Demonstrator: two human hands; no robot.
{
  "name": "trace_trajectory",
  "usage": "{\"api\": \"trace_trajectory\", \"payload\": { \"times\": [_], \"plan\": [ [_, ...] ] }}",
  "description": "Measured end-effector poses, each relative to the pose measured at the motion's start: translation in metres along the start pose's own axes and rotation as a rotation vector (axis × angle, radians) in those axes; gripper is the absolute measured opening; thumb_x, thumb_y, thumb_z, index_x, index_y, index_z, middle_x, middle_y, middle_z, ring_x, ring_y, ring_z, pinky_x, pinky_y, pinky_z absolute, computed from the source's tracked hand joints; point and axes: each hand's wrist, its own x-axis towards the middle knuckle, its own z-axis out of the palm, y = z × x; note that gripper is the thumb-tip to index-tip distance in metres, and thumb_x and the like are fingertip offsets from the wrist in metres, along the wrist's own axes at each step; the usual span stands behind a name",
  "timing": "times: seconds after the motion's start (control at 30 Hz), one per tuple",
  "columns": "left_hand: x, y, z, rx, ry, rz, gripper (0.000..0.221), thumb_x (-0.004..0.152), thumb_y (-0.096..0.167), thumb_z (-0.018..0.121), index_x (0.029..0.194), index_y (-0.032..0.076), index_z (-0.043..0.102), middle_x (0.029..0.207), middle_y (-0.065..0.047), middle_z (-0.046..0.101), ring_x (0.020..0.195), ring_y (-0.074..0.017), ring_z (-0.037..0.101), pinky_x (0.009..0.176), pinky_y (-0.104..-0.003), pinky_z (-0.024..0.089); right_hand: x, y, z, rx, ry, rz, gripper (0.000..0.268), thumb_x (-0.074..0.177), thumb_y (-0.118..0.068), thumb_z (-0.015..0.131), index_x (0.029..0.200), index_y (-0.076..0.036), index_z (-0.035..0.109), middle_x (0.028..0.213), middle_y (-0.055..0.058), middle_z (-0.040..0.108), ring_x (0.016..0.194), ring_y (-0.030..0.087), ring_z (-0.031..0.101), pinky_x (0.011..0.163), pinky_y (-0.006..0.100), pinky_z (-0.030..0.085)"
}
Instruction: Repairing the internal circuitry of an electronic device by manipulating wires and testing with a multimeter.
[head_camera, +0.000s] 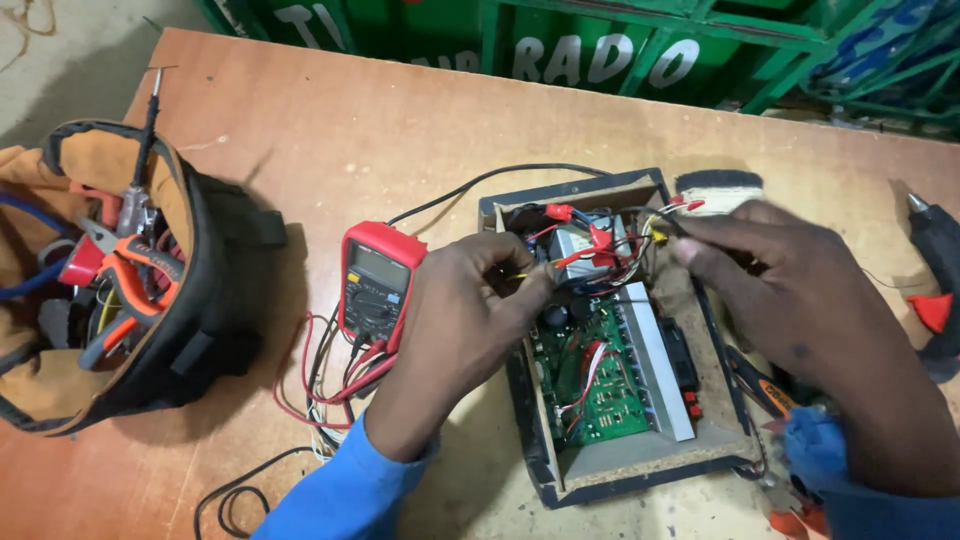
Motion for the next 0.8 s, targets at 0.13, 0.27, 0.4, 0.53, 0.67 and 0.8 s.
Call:
{"api": "trace_trajectory", "payload": {
  "times": [0.13,0.27,0.4,0.53,0.67,0.8],
  "plan": [
    [0.004,0.002,-0.003,-0.066,-0.007,-0.017,0.015,0.088,0.023,0.067,0.075,0.016,0.065,0.067,0.002,0.064,0.052,-0.0086,0.05,0.051,-0.031,0.041,-0.004,-0.001,0.003,0.168,-0.011,0.09,0.03,0.093,-0.026,0.067,0.117,-0.017,0.081,0.12,0.003,0.079,0.107,0.021,0.072,0.09,0.038,0.053],
    [0.004,-0.006,0.001,-0.295,-0.052,-0.086,0.02,0.087,0.014,0.07,0.068,0.014,0.064,0.061,0.005,0.057,0.053,-0.0029,0.046,0.051,-0.025,0.035,-0.011,-0.034,-0.003,0.368,-0.107,0.242,0.029,0.095,-0.016,0.065,0.119,-0.012,0.081,0.104,0.01,0.085,0.088,0.022,0.08,0.083,0.033,0.064],
    [-0.001,-0.007,0.007,-0.5,-0.08,-0.09,0.016,0.084,0.002,0.067,0.07,0.009,0.066,0.06,-0.001,0.062,0.052,-0.0078,0.058,0.051,-0.023,0.05,-0.003,-0.026,0.022,0.28,-0.116,-0.009,0.027,0.094,-0.029,0.065,0.111,-0.023,0.084,0.092,0.002,0.083,0.069,0.017,0.06,0.063,0.032,0.044],
    [-0.003,-0.007,0.011,-0.647,-0.149,-0.152,0.011,0.089,0.001,0.066,0.079,0.004,0.063,0.07,-0.007,0.061,0.058,-0.0136,0.064,0.058,-0.031,0.07,0.0,-0.03,0.037,0.279,-0.085,-0.171,0.028,0.095,-0.028,0.064,0.115,-0.024,0.082,0.094,0.0,0.074,0.087,0.017,0.064,0.076,0.034,0.046],
    [-0.004,-0.011,0.008,-0.747,-0.17,-0.211,0.018,0.088,-0.001,0.067,0.104,0.003,0.061,0.071,-0.005,0.058,0.064,-0.013,0.063,0.069,-0.037,0.073,0.009,-0.013,0.052,0.27,0.084,-0.496,0.027,0.099,-0.022,0.064,0.119,-0.013,0.08,0.092,0.004,0.064,0.086,0.018,0.063,0.072,0.032,0.044],
    [-0.01,-0.012,-0.003,-0.656,-0.329,-0.018,0.04,0.093,-0.011,0.056,0.127,0.009,0.065,0.087,-0.004,0.063,0.082,-0.0153,0.066,0.087,-0.032,0.065,0.009,-0.013,0.047,0.305,0.152,-0.42,0.026,0.096,-0.022,0.069,0.117,-0.009,0.079,0.106,0.006,0.063,0.096,0.019,0.062,0.074,0.031,0.048]
  ]
}}
